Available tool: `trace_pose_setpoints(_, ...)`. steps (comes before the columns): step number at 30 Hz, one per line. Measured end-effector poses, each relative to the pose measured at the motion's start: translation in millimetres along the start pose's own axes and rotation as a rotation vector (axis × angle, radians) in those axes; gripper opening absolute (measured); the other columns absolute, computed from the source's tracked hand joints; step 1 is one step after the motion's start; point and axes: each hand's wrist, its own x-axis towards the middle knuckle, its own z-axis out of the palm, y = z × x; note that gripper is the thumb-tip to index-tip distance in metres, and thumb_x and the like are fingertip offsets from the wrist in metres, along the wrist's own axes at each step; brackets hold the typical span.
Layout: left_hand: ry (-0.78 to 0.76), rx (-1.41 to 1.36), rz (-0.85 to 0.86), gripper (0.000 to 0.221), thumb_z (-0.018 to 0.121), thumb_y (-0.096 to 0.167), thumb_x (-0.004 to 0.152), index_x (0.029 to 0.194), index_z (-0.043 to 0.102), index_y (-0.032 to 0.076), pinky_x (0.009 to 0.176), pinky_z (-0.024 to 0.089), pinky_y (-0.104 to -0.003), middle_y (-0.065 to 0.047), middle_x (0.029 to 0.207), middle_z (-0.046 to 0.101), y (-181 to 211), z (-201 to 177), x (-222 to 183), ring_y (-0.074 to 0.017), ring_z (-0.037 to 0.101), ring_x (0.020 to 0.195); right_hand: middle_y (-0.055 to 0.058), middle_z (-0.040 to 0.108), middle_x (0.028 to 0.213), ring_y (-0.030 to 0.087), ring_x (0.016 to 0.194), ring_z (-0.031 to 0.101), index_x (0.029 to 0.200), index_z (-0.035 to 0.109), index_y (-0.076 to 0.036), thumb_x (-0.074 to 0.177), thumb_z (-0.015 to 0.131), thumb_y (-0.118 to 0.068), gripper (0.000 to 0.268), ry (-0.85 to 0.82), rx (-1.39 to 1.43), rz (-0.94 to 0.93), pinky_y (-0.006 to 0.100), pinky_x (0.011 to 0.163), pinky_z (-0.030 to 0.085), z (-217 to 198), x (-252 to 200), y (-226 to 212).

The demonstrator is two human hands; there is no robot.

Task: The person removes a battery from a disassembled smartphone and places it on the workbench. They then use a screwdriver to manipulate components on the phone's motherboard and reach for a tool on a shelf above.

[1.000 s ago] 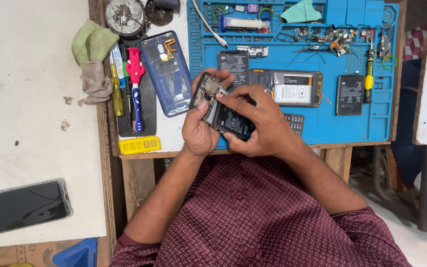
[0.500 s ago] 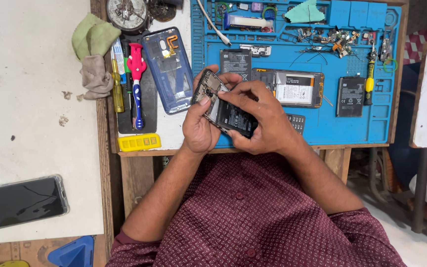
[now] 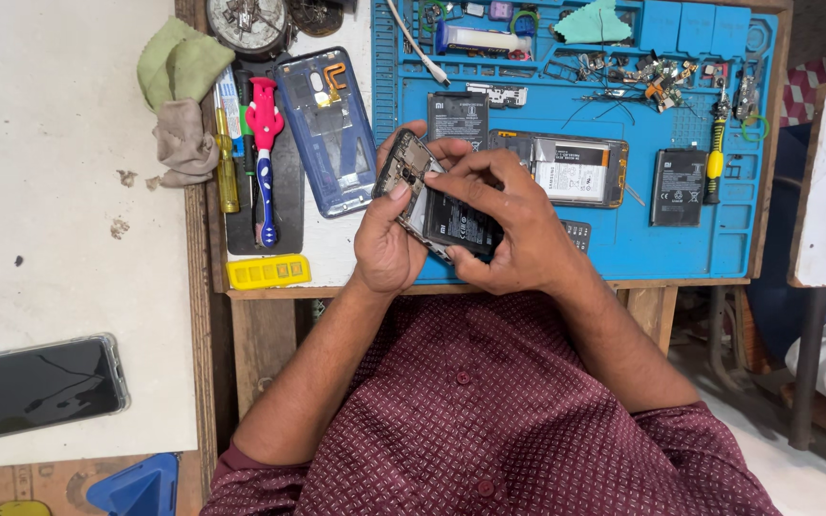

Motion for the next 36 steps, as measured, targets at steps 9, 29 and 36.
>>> trace_pose_setpoints(9, -0.017, 0.011, 0.023, 0.064, 0.052, 0.028, 0.102, 0.157, 0.026, 0.008, 0.126, 0.043, -0.050, -0.025, 0.146, 0.050, -1, 1, -1, -0.0329, 0.053, 0.139, 0.016, 0.053, 0.130, 0.031, 0.118, 0.058, 0.142, 0.063, -0.010, 0.070, 0.077, -0.020, 0.074, -0.017, -0.055, -0.037, 0.041, 0.102, 0.054, -1, -1, -1)
trace_pose_setpoints(29, 0.114, -0.137, 0.104, 0.058, 0.048, 0.030, 0.100, 0.151, 0.038, 0.005, 0.122, 0.043, -0.053, -0.027, 0.142, 0.055, -4, -9, 2, -0.0376, 0.054, 0.137, 0.016, 0.053, 0.137, 0.034, 0.126, 0.056, 0.144, 0.060, -0.010, 0.075, 0.077, -0.019, 0.072, -0.050, -0.067, 0.018, 0.045, 0.109, 0.050, 7, 12, -14)
trace_pose_setpoints(36, 0.198, -0.143, 0.111, 0.058, 0.048, 0.036, 0.100, 0.148, 0.043, 0.003, 0.119, 0.044, -0.053, -0.027, 0.135, 0.059, -7, -14, 4, -0.0383, 0.057, 0.133, 0.013, 0.061, 0.139, 0.027, 0.131, 0.061, 0.143, 0.064, -0.010, 0.088, 0.074, -0.042, 0.064, 0.011, 0.129, 0.094, 0.041, 0.113, 0.050, -4, -3, 6)
